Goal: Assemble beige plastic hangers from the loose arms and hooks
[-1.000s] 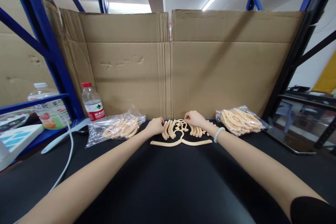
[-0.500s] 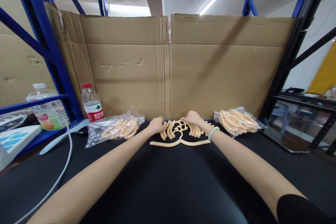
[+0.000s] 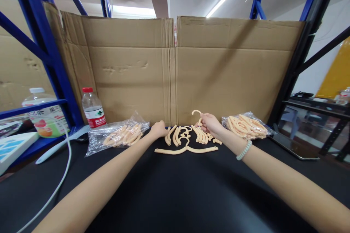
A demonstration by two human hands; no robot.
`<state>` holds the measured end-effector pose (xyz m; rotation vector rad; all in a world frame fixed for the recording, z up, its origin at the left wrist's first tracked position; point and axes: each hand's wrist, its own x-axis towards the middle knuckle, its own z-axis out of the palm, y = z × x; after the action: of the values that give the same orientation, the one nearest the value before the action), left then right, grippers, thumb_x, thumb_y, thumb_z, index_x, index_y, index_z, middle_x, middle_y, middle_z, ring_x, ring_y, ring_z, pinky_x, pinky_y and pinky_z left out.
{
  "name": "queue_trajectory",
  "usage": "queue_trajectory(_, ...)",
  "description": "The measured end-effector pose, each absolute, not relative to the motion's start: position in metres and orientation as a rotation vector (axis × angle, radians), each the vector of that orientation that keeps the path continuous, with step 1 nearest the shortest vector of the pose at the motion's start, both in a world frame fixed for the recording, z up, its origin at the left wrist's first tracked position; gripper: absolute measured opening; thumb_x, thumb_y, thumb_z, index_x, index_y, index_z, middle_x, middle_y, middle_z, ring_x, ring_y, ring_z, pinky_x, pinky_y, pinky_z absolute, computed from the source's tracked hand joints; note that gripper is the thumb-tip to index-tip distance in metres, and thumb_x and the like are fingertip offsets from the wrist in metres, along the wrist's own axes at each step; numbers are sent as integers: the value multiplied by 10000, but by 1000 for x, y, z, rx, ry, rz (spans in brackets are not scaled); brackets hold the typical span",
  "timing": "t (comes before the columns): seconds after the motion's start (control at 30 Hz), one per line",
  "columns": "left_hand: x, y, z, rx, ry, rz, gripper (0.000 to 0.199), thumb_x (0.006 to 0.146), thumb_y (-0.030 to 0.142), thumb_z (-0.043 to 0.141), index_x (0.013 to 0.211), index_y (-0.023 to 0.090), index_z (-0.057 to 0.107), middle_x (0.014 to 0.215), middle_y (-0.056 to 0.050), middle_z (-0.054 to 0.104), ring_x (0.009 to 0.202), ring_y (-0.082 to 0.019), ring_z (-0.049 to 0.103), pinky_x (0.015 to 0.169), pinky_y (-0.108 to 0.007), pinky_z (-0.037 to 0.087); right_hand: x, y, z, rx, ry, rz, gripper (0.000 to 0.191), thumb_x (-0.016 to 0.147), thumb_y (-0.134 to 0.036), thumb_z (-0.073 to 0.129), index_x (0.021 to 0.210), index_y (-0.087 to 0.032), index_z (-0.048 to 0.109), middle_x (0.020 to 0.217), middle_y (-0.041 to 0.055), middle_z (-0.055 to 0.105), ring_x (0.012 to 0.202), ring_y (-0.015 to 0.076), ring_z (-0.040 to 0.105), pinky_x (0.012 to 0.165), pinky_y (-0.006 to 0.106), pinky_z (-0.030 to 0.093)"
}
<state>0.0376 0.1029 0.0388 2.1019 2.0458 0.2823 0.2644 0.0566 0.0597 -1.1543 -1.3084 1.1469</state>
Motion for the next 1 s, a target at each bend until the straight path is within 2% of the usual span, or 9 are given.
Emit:
queue_trajectory(0.1, 35, 100, 42, 2047, 2001, 181, 294, 915, 305, 582, 1160, 143, 557, 1092, -80, 607, 896, -195, 629, 750, -365, 553, 265, 41, 51, -1075, -1248, 1220, 315, 989, -311, 392, 696, -199, 374, 472, -46, 495, 293, 24, 248, 322, 150, 153)
queue_trajectory(0.17, 32, 101, 41, 2035, 1977, 142, 299, 918, 304, 577, 1169, 143, 551, 1091, -81, 607, 886, -191, 630, 743, -363, 556, 265, 34, 46, -1037, -1215, 1282, 271, 959, -312, 465, 725, -201, 386, 487, -60, 493, 300, 20, 254, 331, 144, 156)
queue_trajectory(0.33, 28, 105, 36, 2063, 1975, 122, 311, 914, 302, 583, 1184, 152, 546, 1130, -86, 594, 940, -209, 621, 783, -386, 546, 264, 23, 40, -974, -1165, 1428, 167, 871, -239, 609, 791, -177, 476, 608, -20, 569, 391, 36, 406, 377, 141, 301)
queue_trajectory(0.47, 30, 102, 40, 2091, 1976, 165, 309, 908, 302, 591, 1177, 155, 554, 1163, -90, 583, 995, -226, 606, 827, -411, 530, 265, 15, 38, -929, -1172, 1486, 150, 787, -152, 701, 740, -147, 559, 664, 8, 589, 484, 56, 497, 459, 170, 437)
queue_trajectory(0.67, 25, 84, 67, 2013, 1867, 408, 254, 902, 289, 602, 1108, 141, 589, 1100, -78, 613, 948, -211, 624, 796, -386, 542, 275, 6, 36, -882, -1138, 1476, 132, 712, -50, 736, 701, -132, 634, 765, 13, 613, 663, 99, 637, 713, 223, 561)
queue_trajectory(0.77, 28, 59, 76, 1972, 1645, 623, 142, 891, 192, 582, 1002, 104, 598, 1009, -75, 665, 909, -198, 657, 780, -329, 557, 280, 2, 35, -866, -1152, 1495, 134, 679, -70, 771, 733, -126, 661, 812, 33, 647, 798, 157, 684, 835, 266, 560)
queue_trajectory(0.83, 35, 37, 73, 1941, 1460, 752, 118, 900, 166, 532, 1008, 122, 551, 1048, -80, 672, 951, -173, 662, 818, -286, 554, 280, -3, 33, -848, -1195, 1516, 168, 662, -113, 801, 773, -122, 675, 820, 48, 662, 874, 189, 688, 869, 283, 551)
queue_trajectory(0.97, 50, -7, 48, 1847, 1195, 890, 107, 896, 221, 510, 962, 157, 454, 972, -80, 701, 871, -168, 695, 819, -327, 574, 274, -15, 23, -854, -1231, 1519, 271, 616, -232, 854, 789, -139, 667, 837, 35, 657, 881, 220, 694, 807, 301, 567)
queue_trajectory(1.0, 52, -16, 40, 1740, 1061, 1017, 162, 873, 265, 548, 942, 166, 439, 947, -83, 703, 847, -185, 700, 795, -348, 584, 272, -18, 20, -863, -1231, 1505, 286, 610, -260, 859, 784, -145, 664, 843, 27, 654, 857, 214, 696, 782, 298, 568)
